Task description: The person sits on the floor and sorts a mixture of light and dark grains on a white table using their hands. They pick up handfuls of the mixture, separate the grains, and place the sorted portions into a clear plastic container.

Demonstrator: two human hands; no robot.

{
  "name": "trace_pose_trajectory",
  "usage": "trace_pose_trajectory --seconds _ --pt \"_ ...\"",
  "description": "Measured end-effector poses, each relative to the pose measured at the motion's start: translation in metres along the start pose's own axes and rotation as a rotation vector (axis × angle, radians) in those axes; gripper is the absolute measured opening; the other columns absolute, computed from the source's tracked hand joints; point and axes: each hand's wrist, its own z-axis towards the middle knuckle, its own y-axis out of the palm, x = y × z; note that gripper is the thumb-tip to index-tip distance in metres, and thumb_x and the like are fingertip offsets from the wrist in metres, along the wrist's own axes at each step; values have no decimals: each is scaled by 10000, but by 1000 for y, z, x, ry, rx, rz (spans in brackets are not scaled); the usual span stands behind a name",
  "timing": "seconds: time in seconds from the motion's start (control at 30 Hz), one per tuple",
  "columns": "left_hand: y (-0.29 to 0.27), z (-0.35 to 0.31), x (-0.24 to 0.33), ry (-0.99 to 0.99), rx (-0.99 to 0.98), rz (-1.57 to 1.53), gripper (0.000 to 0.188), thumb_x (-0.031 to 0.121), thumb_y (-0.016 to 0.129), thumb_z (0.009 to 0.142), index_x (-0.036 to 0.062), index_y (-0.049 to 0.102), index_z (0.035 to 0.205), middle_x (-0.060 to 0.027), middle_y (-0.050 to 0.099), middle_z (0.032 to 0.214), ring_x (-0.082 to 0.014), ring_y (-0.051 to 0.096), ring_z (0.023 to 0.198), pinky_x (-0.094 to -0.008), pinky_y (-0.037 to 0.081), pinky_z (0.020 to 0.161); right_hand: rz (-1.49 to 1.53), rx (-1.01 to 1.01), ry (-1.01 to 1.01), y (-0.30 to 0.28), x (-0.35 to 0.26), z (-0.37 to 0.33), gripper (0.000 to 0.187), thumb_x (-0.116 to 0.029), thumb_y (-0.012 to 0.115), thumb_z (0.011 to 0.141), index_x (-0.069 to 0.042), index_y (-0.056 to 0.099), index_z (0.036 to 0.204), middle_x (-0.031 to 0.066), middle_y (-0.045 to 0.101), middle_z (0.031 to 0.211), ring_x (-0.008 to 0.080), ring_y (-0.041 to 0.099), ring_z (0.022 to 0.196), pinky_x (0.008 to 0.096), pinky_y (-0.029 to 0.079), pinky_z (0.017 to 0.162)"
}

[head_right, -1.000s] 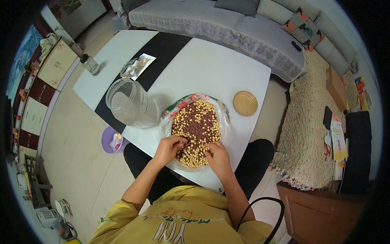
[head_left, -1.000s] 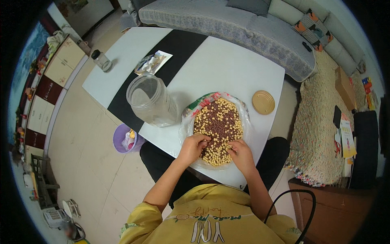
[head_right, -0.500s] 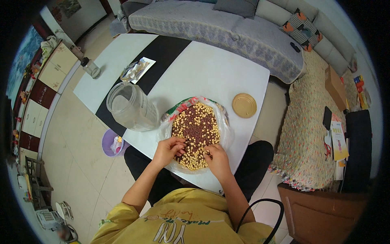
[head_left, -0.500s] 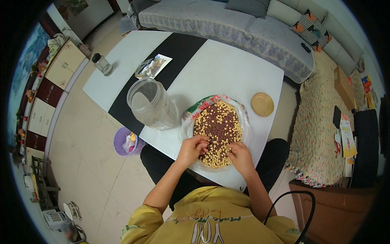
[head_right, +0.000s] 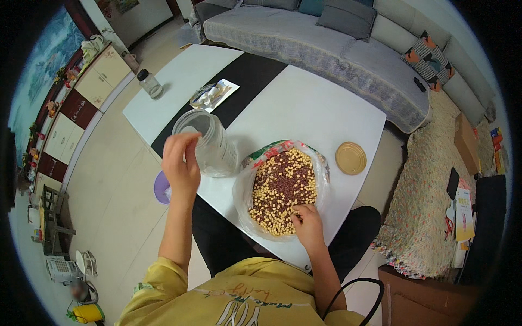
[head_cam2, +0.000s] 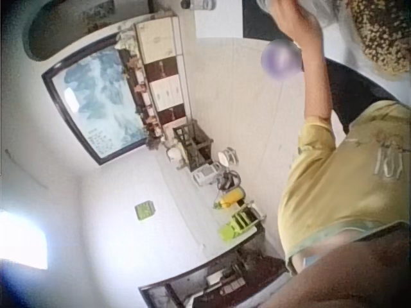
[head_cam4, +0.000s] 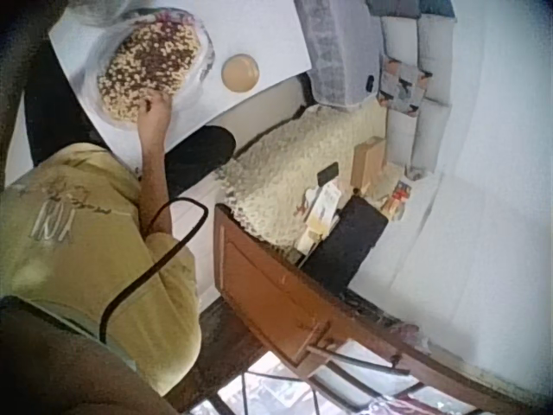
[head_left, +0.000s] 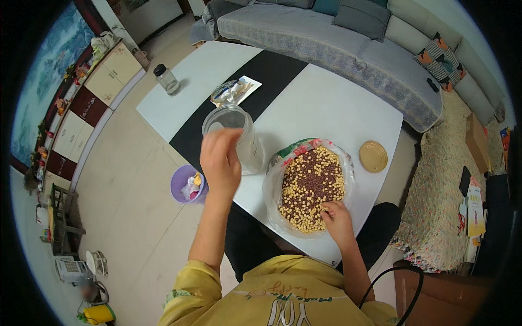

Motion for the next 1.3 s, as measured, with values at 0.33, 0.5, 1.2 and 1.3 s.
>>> trace_pose_trajectory --seconds 0.33,0.5,1.2,1.3 --pt "4 -17 3 -169 -75 33 242 -32 651 702 69 679 920 -77 522 742 -239 517 726 -338 414 668 -26 -7 17 0 3 -1 208 -62 660 754 -19 650 957 145 604 956 324 587 879 371 483 770" --pt "34 -107 31 -210 -651 -326 224 -18 676 693 33 654 909 -127 598 831 -316 570 819 -392 458 711 -20 -14 -20 1 -6 0 205 -60 661 748 -17 650 948 146 602 956 322 583 891 375 478 785" --pt "51 -145 44 -278 -841 -293 123 36 679 695 24 618 800 -136 574 777 -343 569 788 -401 464 685 57 82 -21 5 1 -1 207 -13 641 735 -33 648 941 135 602 904 310 589 851 372 482 753" --pt "52 -150 44 -260 -835 -324 133 42 677 699 28 625 821 -138 566 786 -344 566 798 -403 461 697 -21 133 -97 9 -8 3 252 -14 644 725 -49 643 975 127 580 929 308 565 888 376 470 777"
